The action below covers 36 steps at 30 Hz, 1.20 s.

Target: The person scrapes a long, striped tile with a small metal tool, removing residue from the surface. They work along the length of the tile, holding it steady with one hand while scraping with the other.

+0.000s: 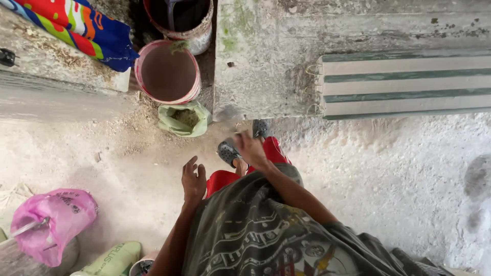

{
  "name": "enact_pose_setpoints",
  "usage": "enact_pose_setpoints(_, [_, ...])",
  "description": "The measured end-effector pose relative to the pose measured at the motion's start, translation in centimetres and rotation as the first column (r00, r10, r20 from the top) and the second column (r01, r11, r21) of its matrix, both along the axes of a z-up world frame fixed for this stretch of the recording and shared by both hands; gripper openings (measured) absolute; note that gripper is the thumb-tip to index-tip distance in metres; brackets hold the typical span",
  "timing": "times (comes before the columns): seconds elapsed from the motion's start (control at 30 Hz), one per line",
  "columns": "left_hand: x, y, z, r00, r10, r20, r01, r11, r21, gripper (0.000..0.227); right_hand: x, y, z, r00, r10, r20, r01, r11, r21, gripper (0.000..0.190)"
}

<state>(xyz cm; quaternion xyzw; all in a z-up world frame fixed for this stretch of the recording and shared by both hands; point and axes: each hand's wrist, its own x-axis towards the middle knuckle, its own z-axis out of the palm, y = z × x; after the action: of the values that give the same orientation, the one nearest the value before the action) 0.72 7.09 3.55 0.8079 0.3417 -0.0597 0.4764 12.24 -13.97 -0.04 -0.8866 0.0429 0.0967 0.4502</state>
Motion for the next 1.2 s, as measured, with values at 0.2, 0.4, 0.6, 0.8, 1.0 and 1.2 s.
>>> enact_pose_setpoints(0.2, [3.0,0.3,2.6,0.999,-0.021,0.045,0.023,0.999,-0.039,0.043,0.9,-7.5,-16.9,0.624,0.534,0.57,0.406,0.401,-0.821,0.037])
enact_pose_setpoints(0.4, [2.2,0.7,1.4,0.999,0.032,0.027,-0.031,0.998,-0.056,0.044,0.2,3.2,-7.7,0.985,-0.131,0.111,0.139,0.988,-0.072,0.035])
enact_pose_setpoints(0.6, [1.9,0.5,2.2,0.998,0.052,0.031,-0.049,0.996,-0.071,0.045,2.8,2.8,0.5,0.997,0.014,0.076,0.005,0.97,-0.242,0.038])
enact_pose_setpoints(0.8, [0.1,0.7,-0.7,0.985,0.175,-0.006,-0.175,0.979,-0.103,0.046,2.1,3.9,-3.9,0.948,-0.303,0.094,0.309,0.949,-0.06,0.042])
enact_pose_setpoints(1.0, [1.3,-0.1,0.8,0.993,0.116,-0.014,-0.116,0.989,-0.094,0.046,4.9,3.6,-2.0,0.998,-0.035,-0.048,0.023,0.971,-0.238,0.036])
enact_pose_setpoints(1.2, [0.6,0.6,-0.7,0.975,0.218,0.039,-0.213,0.971,-0.11,0.045,7.6,0.8,-4.3,0.931,-0.271,0.243,0.364,0.71,-0.603,0.053])
